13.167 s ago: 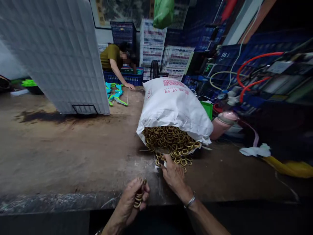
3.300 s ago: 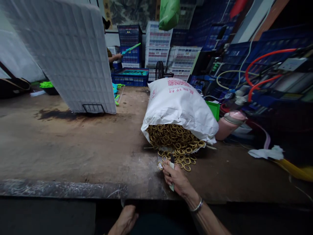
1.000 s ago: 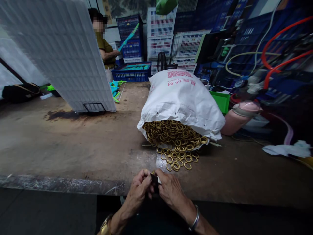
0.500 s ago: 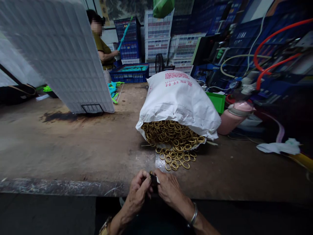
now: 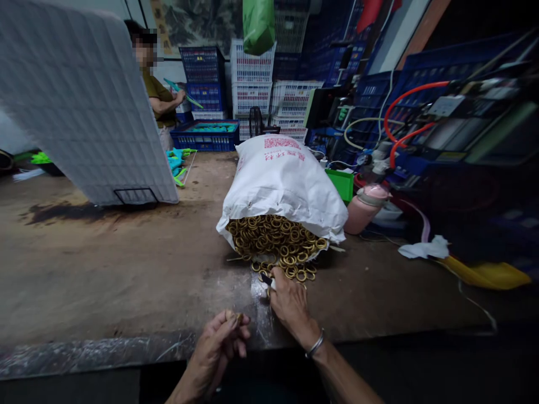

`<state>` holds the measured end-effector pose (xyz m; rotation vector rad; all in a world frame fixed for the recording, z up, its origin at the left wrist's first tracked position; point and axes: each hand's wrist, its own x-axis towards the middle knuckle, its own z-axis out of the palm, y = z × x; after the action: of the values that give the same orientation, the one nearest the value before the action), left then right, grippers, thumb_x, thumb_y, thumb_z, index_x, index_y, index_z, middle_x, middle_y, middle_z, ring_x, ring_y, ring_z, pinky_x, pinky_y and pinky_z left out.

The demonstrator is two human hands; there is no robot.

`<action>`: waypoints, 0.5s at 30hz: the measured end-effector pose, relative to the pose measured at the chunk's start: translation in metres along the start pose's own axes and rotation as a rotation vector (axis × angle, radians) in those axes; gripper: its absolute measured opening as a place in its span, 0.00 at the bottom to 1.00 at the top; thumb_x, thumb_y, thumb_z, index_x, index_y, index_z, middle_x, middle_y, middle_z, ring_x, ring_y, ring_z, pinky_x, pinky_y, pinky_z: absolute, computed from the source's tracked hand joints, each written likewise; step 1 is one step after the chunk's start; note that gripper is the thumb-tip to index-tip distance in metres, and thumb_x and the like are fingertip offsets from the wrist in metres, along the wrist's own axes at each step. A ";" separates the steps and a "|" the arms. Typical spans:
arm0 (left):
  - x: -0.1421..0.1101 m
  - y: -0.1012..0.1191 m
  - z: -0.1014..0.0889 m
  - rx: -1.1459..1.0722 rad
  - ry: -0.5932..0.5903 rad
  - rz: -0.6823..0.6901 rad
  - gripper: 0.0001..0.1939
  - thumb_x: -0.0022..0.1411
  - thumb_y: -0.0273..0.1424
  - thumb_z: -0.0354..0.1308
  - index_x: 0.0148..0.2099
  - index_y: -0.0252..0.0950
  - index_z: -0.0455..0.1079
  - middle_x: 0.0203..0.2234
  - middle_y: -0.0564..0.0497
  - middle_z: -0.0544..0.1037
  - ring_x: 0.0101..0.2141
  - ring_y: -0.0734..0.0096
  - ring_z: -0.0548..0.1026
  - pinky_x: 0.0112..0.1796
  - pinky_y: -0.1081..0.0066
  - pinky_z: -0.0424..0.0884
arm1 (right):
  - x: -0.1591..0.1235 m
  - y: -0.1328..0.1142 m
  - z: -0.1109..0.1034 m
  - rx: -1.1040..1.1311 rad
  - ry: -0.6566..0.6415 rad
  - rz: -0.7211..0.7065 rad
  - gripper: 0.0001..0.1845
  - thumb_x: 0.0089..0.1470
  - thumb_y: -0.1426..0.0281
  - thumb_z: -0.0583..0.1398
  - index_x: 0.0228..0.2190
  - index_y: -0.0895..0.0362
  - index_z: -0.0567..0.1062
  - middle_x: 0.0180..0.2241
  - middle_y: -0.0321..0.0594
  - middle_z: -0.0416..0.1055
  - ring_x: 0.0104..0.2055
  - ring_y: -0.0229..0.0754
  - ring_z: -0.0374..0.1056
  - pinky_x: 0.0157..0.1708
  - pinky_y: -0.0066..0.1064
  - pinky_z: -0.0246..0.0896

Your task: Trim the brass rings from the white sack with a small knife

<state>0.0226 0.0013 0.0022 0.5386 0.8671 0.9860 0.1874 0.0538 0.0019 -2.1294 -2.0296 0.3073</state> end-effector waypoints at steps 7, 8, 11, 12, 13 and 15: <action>0.007 -0.007 -0.005 -0.183 -0.017 -0.105 0.15 0.43 0.34 0.64 0.34 0.35 0.67 0.22 0.52 0.72 0.18 0.77 0.66 0.15 0.78 0.60 | 0.006 0.011 0.006 -0.020 -0.005 -0.045 0.09 0.52 0.74 0.51 0.36 0.55 0.66 0.35 0.41 0.71 0.36 0.41 0.67 0.30 0.28 0.48; 0.010 -0.008 -0.007 -0.206 -0.024 -0.133 0.17 0.41 0.35 0.65 0.34 0.35 0.68 0.21 0.52 0.72 0.18 0.77 0.66 0.15 0.78 0.59 | 0.006 0.012 0.007 -0.020 0.007 -0.048 0.10 0.51 0.76 0.51 0.36 0.55 0.67 0.34 0.41 0.71 0.36 0.41 0.67 0.30 0.28 0.48; 0.017 -0.010 -0.013 -0.242 -0.028 -0.184 0.17 0.38 0.39 0.67 0.25 0.33 0.68 0.19 0.53 0.70 0.18 0.77 0.67 0.17 0.78 0.58 | 0.008 0.013 0.009 -0.014 0.023 -0.071 0.13 0.48 0.79 0.51 0.35 0.54 0.68 0.34 0.40 0.71 0.35 0.41 0.67 0.29 0.28 0.49; 0.020 -0.010 -0.014 -0.235 -0.009 -0.170 0.17 0.38 0.40 0.67 0.23 0.32 0.67 0.19 0.52 0.71 0.19 0.77 0.68 0.19 0.78 0.59 | 0.009 0.013 0.009 -0.017 0.027 -0.079 0.14 0.47 0.80 0.51 0.35 0.54 0.69 0.34 0.40 0.70 0.34 0.42 0.67 0.29 0.28 0.49; 0.022 -0.010 -0.015 -0.208 0.004 -0.156 0.19 0.37 0.41 0.67 0.20 0.32 0.66 0.19 0.52 0.71 0.19 0.77 0.68 0.20 0.78 0.59 | 0.009 0.013 0.009 -0.017 0.037 -0.090 0.14 0.47 0.80 0.51 0.34 0.54 0.69 0.35 0.41 0.70 0.32 0.42 0.67 0.28 0.28 0.50; 0.028 -0.011 -0.014 -0.135 0.020 -0.090 0.21 0.37 0.44 0.66 0.19 0.32 0.64 0.17 0.52 0.70 0.18 0.77 0.68 0.21 0.77 0.59 | 0.010 0.013 0.011 0.023 0.060 -0.125 0.15 0.46 0.81 0.50 0.32 0.54 0.70 0.34 0.41 0.69 0.32 0.42 0.67 0.29 0.28 0.51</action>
<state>0.0240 0.0209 -0.0246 0.3727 0.8293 0.9615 0.1974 0.0635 -0.0128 -1.9627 -2.1030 0.2441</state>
